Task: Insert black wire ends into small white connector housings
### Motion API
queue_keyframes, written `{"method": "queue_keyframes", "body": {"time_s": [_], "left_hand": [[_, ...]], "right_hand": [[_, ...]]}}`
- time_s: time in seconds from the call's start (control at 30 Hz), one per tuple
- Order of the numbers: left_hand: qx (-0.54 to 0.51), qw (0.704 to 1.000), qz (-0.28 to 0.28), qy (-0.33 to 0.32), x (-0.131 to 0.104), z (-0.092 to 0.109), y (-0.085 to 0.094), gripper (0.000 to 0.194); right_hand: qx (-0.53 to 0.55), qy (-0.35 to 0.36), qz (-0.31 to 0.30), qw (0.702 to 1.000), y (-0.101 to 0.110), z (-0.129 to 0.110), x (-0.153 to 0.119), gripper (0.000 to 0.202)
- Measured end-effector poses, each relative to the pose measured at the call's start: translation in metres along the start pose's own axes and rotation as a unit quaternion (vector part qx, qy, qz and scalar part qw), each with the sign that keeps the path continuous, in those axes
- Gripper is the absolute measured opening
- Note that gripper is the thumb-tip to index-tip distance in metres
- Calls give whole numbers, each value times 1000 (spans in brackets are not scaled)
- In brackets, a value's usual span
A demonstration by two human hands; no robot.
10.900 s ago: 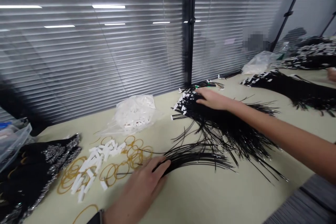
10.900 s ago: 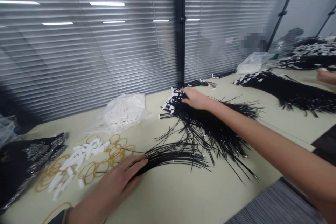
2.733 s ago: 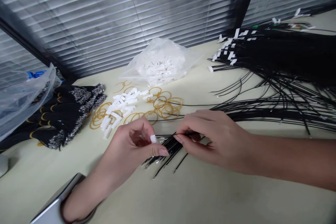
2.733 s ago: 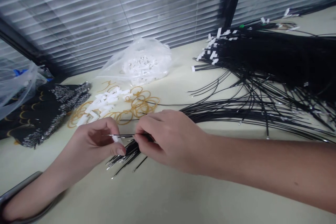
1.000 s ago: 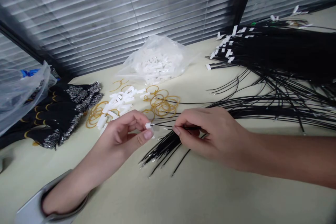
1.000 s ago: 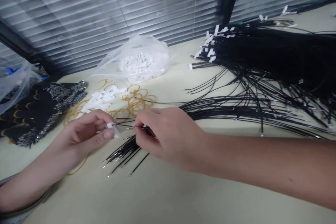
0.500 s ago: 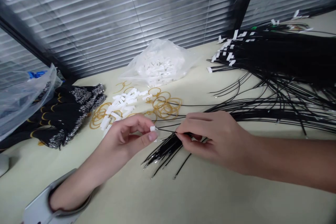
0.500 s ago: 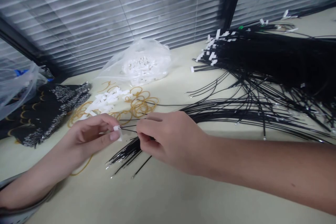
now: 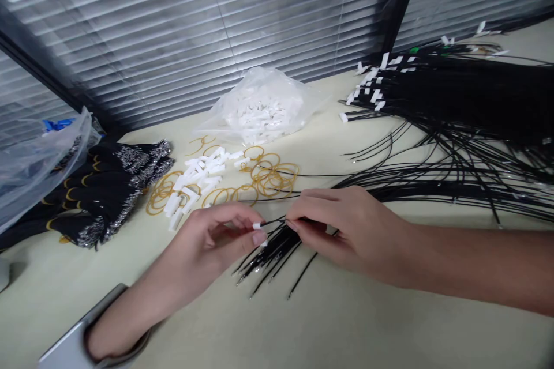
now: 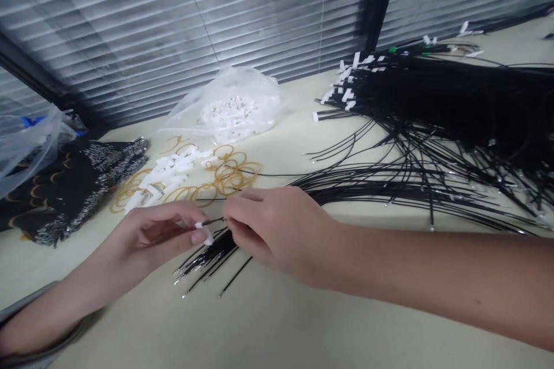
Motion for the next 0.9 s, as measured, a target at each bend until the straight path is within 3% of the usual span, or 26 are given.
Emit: {"method": "queue_keyframes", "body": {"time_s": [0.13, 0.37, 0.53, 0.7, 0.9], "left_hand": [[9, 1000, 10, -27, 0, 4, 1, 8], [4, 1000, 0, -8, 2, -2, 0, 9], [-31, 999, 7, -6, 2, 1, -1, 9], [-16, 1000, -8, 0, 0, 1, -4, 11], [-13, 1000, -7, -23, -1, 3, -4, 11]], "right_hand": [[8, 1, -5, 1000, -2, 0, 0, 14], [29, -44, -23, 998, -4, 3, 3, 8], [77, -63, 18, 995, 2, 4, 6, 7], [127, -124, 23, 984, 0, 9, 5, 23], [137, -133, 18, 981, -2, 11, 2, 32]]}}
Point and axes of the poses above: each hand's wrist, its own x-axis towards the middle knuckle, its own y-axis out of the back of the hand, z = x × y, the point moved 7 cm from there along x, towards the middle knuckle, and after that the axes turned 15 degrees about z, right-handed, at the moved point
